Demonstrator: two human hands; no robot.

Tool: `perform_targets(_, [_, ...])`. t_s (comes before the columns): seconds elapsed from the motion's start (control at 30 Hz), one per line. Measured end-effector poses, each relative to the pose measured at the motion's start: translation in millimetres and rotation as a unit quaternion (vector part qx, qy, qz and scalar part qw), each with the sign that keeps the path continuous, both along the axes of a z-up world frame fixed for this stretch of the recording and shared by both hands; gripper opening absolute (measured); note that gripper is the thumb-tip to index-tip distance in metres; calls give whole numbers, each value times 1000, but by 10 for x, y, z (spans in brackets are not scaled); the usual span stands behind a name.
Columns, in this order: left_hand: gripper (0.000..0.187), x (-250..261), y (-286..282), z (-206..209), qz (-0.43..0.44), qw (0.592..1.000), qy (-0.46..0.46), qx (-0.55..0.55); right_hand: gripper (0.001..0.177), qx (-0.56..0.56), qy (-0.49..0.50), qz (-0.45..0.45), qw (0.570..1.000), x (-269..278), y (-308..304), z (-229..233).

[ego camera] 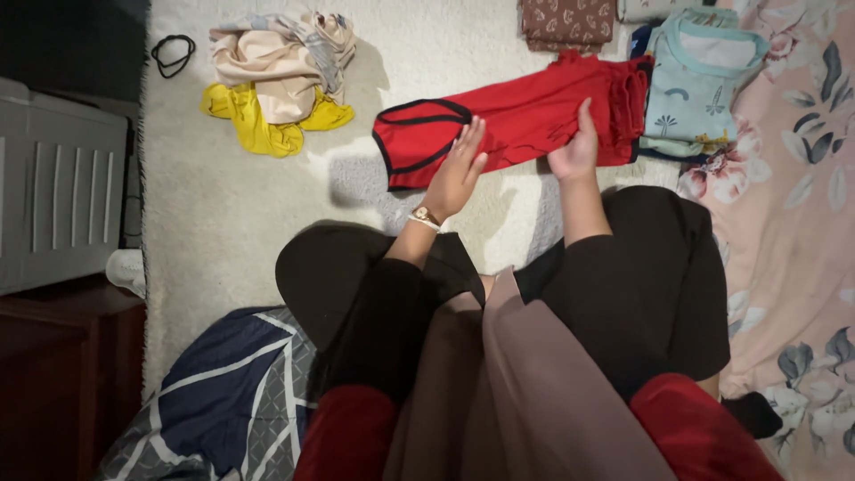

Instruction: Fold various pieces of children's and adult's clothing on a soft surface.

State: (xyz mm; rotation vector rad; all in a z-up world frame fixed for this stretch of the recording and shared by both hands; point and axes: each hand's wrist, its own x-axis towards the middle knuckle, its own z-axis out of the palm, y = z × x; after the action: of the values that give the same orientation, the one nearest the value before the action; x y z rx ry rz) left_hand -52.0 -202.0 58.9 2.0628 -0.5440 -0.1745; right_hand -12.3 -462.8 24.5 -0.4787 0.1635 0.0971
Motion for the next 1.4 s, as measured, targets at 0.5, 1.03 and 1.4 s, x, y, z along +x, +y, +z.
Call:
perform_targets(0.5, [67, 229, 545, -494, 334, 679, 332, -562, 81, -755, -178, 205, 597, -377, 2027, 450])
perform_targets(1.03, [63, 143, 484, -229, 513, 858, -25, 0, 51, -792, -212, 169, 547, -186, 1860, 329])
perform_targets(1.4, [55, 142, 315, -454, 251, 936, -63, 239, 56, -875, -246, 145, 390, -38, 1653, 250])
